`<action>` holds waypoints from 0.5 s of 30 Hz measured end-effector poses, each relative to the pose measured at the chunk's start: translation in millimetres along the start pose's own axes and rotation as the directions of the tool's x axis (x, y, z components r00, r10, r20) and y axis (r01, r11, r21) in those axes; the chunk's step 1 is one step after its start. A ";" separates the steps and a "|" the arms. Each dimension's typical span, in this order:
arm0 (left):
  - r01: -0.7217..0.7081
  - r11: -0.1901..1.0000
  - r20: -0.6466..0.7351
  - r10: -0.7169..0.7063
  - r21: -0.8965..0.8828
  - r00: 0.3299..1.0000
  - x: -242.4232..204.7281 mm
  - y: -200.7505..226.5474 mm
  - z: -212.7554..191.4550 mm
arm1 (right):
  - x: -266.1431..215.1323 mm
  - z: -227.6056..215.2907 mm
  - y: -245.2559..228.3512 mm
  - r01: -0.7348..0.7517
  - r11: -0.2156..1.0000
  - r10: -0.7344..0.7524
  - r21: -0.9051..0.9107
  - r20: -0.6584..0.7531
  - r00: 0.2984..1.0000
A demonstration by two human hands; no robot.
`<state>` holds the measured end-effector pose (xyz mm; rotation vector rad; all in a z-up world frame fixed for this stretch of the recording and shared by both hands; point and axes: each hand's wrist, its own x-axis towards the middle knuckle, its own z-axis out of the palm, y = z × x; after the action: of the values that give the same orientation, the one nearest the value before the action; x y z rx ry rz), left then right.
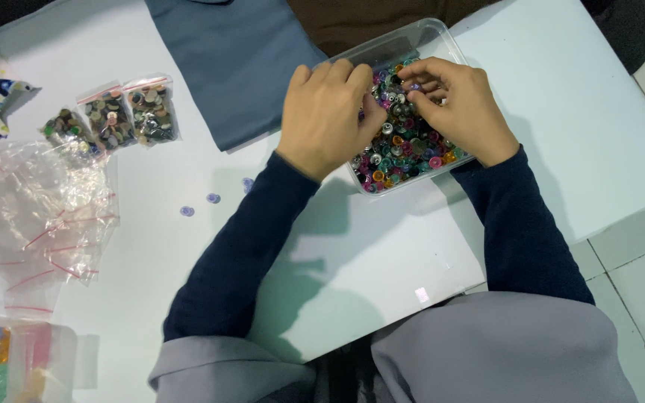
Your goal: Sorting and bagging small colorful buttons at a workstation
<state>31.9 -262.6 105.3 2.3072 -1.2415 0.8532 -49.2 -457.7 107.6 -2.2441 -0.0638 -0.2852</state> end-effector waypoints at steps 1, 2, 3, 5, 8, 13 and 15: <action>0.002 1.000 -0.004 -0.002 0.003 1.000 -5.6 2.2 -23.2 | 0.1 0.2 -1.9 0.005 1.000 -0.005 -0.002 0.001 1.000; -0.038 0.998 -0.039 0.036 -0.055 0.999 -11.6 4.3 -46.6 | 0.3 0.7 -4.1 0.004 1.000 -0.004 0.014 0.012 1.000; -0.078 0.991 -0.074 0.070 -0.111 0.995 -18.6 6.8 -70.4 | -0.4 1.9 -6.4 0.001 0.999 -0.002 0.032 0.025 1.000; -0.062 0.991 -0.029 0.059 -0.116 0.998 -46.4 -3.5 -92.4 | -1.1 4.9 -5.7 0.044 0.999 -0.044 -0.001 -0.008 0.999; 0.016 0.978 0.049 -0.006 -0.210 0.999 -92.8 -26.5 -114.4 | -1.6 13.0 -17.6 0.174 0.975 -0.189 -0.136 -0.106 0.976; 0.281 0.898 0.252 -0.202 -0.338 0.946 -184.1 -62.1 -118.5 | -11.3 42.0 -80.1 0.379 0.872 -0.437 -0.310 -0.144 0.888; 0.445 0.840 0.319 -0.348 -0.312 0.881 -213.6 -71.6 -118.3 | -18.2 62.5 -113.5 0.444 0.864 -0.471 -0.239 -0.067 0.880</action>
<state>-37.3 -24.8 46.7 2.2693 -0.8596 0.1574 -71.6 -336.4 151.3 -2.3991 -0.5316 -0.7190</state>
